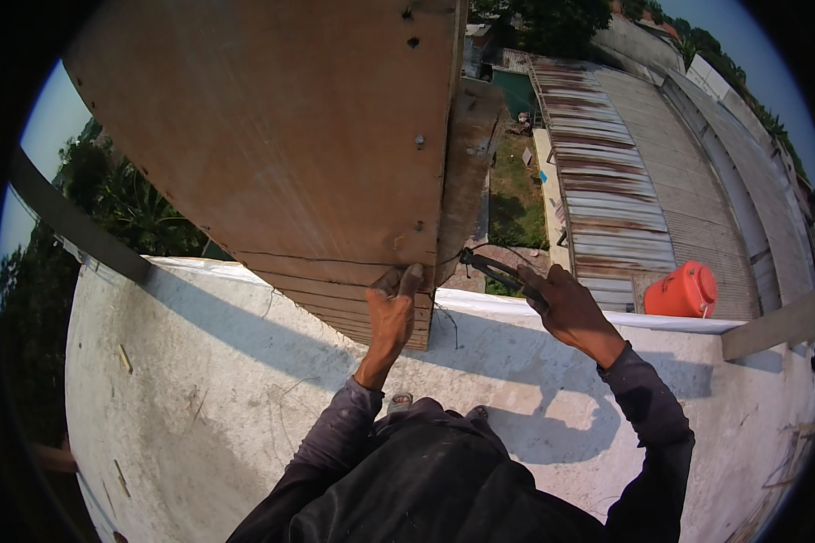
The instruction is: The person uses pliers to remove nails from a wooden structure on a rooftop, then ties a wire around the structure to secure it. The person repeats the process of removing nails and tying wire multiple times.
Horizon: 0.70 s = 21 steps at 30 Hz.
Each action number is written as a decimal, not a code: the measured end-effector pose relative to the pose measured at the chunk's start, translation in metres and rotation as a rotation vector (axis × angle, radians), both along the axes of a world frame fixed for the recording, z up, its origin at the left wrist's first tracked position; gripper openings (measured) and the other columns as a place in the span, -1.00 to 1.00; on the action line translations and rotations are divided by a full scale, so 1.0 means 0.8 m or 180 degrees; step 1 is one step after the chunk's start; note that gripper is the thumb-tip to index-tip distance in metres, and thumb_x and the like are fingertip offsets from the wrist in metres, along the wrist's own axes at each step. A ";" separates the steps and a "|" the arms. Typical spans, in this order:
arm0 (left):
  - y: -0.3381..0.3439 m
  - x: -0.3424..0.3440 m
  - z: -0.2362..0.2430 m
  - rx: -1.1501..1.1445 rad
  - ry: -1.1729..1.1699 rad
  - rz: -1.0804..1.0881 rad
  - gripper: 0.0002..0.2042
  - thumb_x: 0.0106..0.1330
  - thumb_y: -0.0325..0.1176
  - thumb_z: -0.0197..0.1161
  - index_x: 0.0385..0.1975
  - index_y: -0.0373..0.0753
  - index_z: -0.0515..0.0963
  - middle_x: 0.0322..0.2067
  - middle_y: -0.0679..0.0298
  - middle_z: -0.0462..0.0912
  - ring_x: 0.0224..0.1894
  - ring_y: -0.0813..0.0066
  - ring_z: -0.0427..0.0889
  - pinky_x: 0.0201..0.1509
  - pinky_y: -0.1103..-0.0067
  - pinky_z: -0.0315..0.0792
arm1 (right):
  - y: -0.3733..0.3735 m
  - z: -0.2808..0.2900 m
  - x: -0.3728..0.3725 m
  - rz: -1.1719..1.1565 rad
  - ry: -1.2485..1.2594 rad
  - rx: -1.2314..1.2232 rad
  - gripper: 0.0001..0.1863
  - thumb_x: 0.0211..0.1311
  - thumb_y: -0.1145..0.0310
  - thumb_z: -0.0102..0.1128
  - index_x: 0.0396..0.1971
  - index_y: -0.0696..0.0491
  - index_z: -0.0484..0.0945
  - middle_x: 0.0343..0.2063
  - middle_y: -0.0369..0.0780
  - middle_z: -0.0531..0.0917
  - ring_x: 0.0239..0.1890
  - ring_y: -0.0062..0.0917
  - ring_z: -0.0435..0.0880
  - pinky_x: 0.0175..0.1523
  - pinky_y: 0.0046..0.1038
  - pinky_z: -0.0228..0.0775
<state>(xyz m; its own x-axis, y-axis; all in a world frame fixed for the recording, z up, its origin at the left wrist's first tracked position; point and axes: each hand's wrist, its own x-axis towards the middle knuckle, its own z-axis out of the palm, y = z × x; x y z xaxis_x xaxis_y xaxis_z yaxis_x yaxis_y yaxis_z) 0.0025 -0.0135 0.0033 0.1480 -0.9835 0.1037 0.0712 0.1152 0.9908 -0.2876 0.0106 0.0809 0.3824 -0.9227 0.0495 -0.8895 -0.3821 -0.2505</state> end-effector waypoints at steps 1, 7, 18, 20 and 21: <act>0.001 -0.002 0.002 -0.0073 0.0007 0.0021 -0.63 0.40 -0.16 0.31 -0.28 -0.48 0.66 -0.41 0.20 0.71 -0.34 0.55 0.57 -0.21 0.53 0.43 | -0.003 -0.002 -0.003 0.0016 0.0006 0.0056 -0.45 0.36 0.30 0.18 0.33 0.00 0.37 -0.23 -0.06 0.52 -0.20 -0.15 0.53 -0.10 -0.18 0.42; 0.004 -0.014 0.010 -0.0061 -0.0068 0.0095 -0.61 0.42 -0.14 0.27 -0.29 -0.47 0.66 -0.41 0.16 0.72 -0.35 0.51 0.60 -0.17 0.54 0.43 | -0.028 -0.016 -0.024 0.0247 -0.0313 0.0345 -0.48 0.37 0.25 0.15 0.28 0.06 0.37 -0.18 0.00 0.58 -0.09 -0.09 0.61 -0.10 -0.13 0.47; 0.020 -0.031 -0.025 0.0035 0.0356 -0.0068 -0.53 0.44 -0.02 0.23 -0.26 -0.46 0.63 -0.35 0.10 0.71 -0.29 0.35 0.69 -0.09 0.39 0.54 | -0.026 -0.192 0.034 -0.0337 -0.2101 0.0085 -0.66 0.29 0.31 0.23 -0.01 0.15 0.52 -0.37 0.00 0.69 -0.34 -0.05 0.70 -0.24 -0.13 0.54; 0.030 -0.043 -0.038 0.0338 0.0193 -0.0028 -0.54 0.45 -0.02 0.21 -0.27 -0.44 0.62 -0.34 0.10 0.71 -0.30 0.34 0.70 -0.09 0.38 0.54 | -0.026 -0.223 0.065 -0.0701 -0.2308 0.0108 -0.67 0.27 0.37 0.22 0.00 0.14 0.52 -0.33 0.03 0.69 -0.29 -0.03 0.71 -0.21 -0.14 0.55; 0.036 -0.051 -0.044 0.0185 0.0365 -0.0109 -0.53 0.47 -0.01 0.17 -0.21 -0.44 0.63 -0.32 0.12 0.71 -0.26 0.32 0.70 -0.04 0.39 0.53 | -0.025 -0.235 0.081 -0.0783 -0.2523 0.0021 -0.68 0.26 0.39 0.20 -0.01 0.14 0.52 -0.30 0.06 0.69 -0.25 0.01 0.70 -0.19 -0.11 0.55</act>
<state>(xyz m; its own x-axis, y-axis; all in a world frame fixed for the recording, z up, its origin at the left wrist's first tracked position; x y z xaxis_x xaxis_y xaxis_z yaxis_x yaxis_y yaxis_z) -0.0386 0.0150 -0.0319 0.1218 -0.9921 0.0309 0.1874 0.0535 0.9808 -0.2231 -0.0092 -0.1071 0.0235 -0.9766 0.2137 -0.5063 -0.1959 -0.8398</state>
